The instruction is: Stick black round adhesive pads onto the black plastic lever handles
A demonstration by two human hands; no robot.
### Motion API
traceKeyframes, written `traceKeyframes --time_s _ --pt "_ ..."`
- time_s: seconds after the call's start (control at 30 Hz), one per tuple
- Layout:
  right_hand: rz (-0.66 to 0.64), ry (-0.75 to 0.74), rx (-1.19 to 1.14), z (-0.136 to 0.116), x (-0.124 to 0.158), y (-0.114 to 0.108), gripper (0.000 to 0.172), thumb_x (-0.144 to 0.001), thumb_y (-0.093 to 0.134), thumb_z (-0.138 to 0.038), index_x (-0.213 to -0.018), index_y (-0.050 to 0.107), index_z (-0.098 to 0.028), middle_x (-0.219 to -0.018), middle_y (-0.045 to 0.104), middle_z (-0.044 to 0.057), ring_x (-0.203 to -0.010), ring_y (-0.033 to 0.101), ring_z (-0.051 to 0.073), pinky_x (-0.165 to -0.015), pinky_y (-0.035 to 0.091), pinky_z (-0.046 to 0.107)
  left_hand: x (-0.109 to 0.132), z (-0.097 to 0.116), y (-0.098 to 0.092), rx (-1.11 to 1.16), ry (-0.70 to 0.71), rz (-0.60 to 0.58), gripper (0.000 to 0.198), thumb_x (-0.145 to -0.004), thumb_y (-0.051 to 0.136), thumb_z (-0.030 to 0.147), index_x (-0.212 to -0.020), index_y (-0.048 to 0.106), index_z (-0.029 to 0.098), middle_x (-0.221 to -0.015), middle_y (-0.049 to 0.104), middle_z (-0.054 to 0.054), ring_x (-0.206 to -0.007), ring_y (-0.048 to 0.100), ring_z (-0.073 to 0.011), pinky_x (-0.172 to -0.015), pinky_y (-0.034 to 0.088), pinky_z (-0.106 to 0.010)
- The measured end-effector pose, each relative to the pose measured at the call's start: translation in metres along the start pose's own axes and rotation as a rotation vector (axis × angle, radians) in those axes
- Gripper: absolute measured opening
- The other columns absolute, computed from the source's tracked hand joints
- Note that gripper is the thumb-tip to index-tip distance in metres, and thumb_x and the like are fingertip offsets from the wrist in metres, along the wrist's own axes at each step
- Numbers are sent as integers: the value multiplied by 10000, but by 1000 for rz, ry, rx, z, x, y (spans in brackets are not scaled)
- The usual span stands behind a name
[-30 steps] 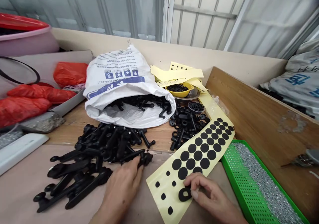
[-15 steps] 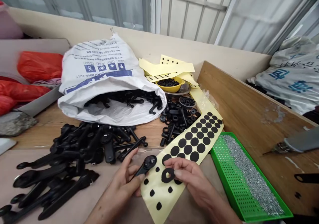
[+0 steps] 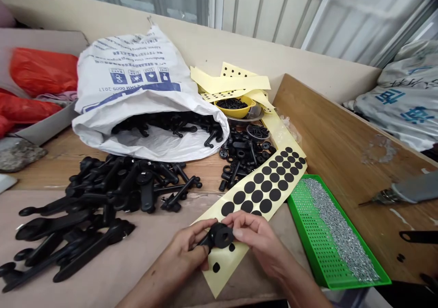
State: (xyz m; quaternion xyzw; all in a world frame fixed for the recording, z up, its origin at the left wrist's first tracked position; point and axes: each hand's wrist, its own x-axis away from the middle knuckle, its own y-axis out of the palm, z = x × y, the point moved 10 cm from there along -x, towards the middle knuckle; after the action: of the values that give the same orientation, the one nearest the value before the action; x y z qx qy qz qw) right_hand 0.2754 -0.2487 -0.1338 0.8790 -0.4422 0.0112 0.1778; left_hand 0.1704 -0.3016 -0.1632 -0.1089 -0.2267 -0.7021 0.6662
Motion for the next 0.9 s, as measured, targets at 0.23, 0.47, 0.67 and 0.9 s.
traceKeyframes --time_s 0.23,0.47,0.67,0.9 --pt "3 0 47 1 0 1 204 -698 670 -321 -623 567 -162 -919 603 59 -839 514 177 -752 385 273 7 5 -1 -11 -37 30 650 -576 517 197 -1219 506 103 -809 666 -27 -620 501 -132 -548 360 -218" --pt "25 8 85 1 -1 1 222 -675 676 -344 -605 566 -164 -895 587 52 -820 513 176 -731 390 275 11 10 2 -18 -54 37 712 -554 541 253 -1248 502 97 -863 667 -43 -629 499 -142 -535 347 -222" --pt "34 9 116 0 -1 2 221 -673 676 -339 -600 562 -164 -885 582 49 -812 507 172 -726 385 276 9 11 0 -78 -20 47 681 -533 533 262 -1187 552 73 -746 643 -25 -640 496 -159 -540 335 -226" --pt "43 7 153 0 -1 2 211 -669 672 -331 -601 558 -167 -882 570 50 -826 505 177 -736 386 280 12 12 3 -89 3 25 655 -595 540 290 -1211 532 68 -923 657 -61 -611 466 -131 -563 371 -228"
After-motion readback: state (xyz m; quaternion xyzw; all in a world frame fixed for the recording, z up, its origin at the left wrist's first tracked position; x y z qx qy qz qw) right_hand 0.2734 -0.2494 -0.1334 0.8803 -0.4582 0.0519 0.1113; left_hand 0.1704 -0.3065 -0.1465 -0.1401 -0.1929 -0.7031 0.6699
